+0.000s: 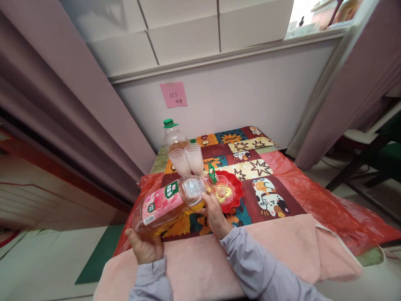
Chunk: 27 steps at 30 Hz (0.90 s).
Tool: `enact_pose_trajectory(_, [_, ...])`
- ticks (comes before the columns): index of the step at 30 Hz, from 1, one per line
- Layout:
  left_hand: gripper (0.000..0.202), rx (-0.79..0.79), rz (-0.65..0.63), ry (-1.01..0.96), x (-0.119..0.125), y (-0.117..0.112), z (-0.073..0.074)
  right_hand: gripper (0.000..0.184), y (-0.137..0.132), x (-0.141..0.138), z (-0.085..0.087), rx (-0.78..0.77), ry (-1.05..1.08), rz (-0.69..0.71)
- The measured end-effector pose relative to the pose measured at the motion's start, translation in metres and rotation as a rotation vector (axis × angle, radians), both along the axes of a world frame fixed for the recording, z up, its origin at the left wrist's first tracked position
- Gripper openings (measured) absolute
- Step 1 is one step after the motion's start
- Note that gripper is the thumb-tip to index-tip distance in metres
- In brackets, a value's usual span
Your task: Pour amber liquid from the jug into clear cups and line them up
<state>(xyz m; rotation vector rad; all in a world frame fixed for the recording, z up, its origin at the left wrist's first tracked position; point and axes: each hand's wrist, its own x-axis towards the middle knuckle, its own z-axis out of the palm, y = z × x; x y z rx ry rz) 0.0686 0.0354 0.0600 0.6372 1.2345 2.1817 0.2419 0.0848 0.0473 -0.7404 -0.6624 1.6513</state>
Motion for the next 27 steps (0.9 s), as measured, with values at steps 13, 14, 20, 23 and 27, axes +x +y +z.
enact_pose_trajectory(13, [0.078,-0.005,0.046,-0.011,-0.0050,0.0044,-0.0058,0.048,-0.0007,0.0005,0.0016,0.001,0.007,0.000])
enact_pose_trajectory(14, [0.077,-0.005,0.045,-0.010,-0.0048,0.0045,-0.0056,0.048,-0.0006,0.0004,0.0014,-0.001,0.008,0.000])
enact_pose_trajectory(20, [0.076,-0.004,0.030,-0.009,-0.0032,0.0014,-0.0043,0.053,0.0003,-0.0003,0.0001,-0.006,0.018,-0.004])
enact_pose_trajectory(23, [0.077,-0.005,0.019,-0.004,-0.0036,0.0008,-0.0051,0.051,0.0003,-0.0001,0.0008,-0.011,0.016,-0.007])
enact_pose_trajectory(27, [0.081,-0.014,0.030,0.007,-0.0035,0.0013,-0.0050,0.051,0.0001,0.0002,0.0011,0.000,0.012,0.001])
